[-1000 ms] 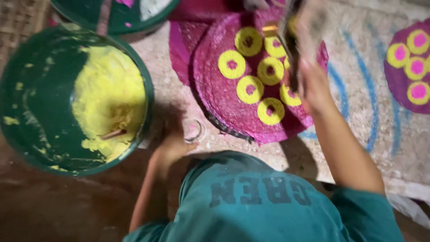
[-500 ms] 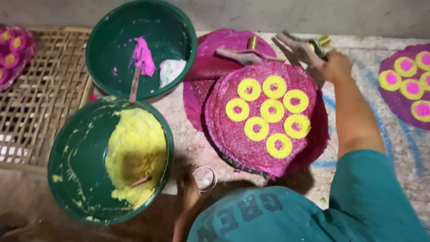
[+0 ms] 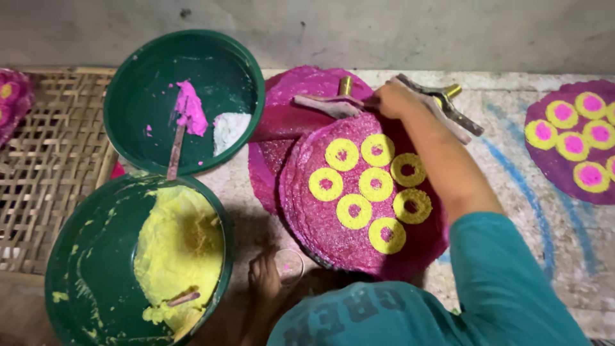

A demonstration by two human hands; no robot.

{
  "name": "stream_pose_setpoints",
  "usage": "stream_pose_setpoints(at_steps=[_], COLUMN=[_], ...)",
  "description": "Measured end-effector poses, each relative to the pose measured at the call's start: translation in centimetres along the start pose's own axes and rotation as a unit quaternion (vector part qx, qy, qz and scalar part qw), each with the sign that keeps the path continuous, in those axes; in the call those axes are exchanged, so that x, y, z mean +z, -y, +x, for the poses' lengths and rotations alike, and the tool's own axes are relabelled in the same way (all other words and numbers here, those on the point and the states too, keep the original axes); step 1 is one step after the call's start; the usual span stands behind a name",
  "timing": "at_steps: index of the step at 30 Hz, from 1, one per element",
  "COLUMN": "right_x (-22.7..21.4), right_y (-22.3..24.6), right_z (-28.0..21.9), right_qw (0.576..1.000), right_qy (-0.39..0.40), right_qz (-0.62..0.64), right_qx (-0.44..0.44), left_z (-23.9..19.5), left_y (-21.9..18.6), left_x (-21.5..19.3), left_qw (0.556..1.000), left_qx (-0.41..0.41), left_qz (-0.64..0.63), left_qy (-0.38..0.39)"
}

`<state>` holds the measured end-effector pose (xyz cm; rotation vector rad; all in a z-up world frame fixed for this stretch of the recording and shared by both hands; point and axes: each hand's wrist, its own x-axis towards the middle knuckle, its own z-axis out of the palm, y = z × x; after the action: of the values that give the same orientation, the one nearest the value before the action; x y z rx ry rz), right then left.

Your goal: The person scoops yellow paste into a circular mold and presses it onto a pink glittery surface to form yellow rings. They then scoop pink paste and press it into the center of each yellow ring using the same mold. The finished pieces are arranged on a pink tray.

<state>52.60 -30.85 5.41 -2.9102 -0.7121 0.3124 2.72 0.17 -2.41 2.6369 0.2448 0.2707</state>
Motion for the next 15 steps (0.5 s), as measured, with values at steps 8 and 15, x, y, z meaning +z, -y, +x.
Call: stream_pose_setpoints(at_steps=[8,15], right_x=[1.8,-6.2], right_y=[0.3,-1.4], right_z=[4.1,-0.3], right_qw=[0.996,0.953], right_qy=[0.063,-0.269], right_qz=[0.053,0.037], right_qx=[0.019,-0.133], left_z=[-0.6,4.8], left_y=[-0.5,-5.6], left_x=[-0.7,-5.7], left_qw=[1.000,0.992], left_qx=[0.003,0.072], left_qz=[-0.007,-0.099], left_qy=[-0.007,-0.008])
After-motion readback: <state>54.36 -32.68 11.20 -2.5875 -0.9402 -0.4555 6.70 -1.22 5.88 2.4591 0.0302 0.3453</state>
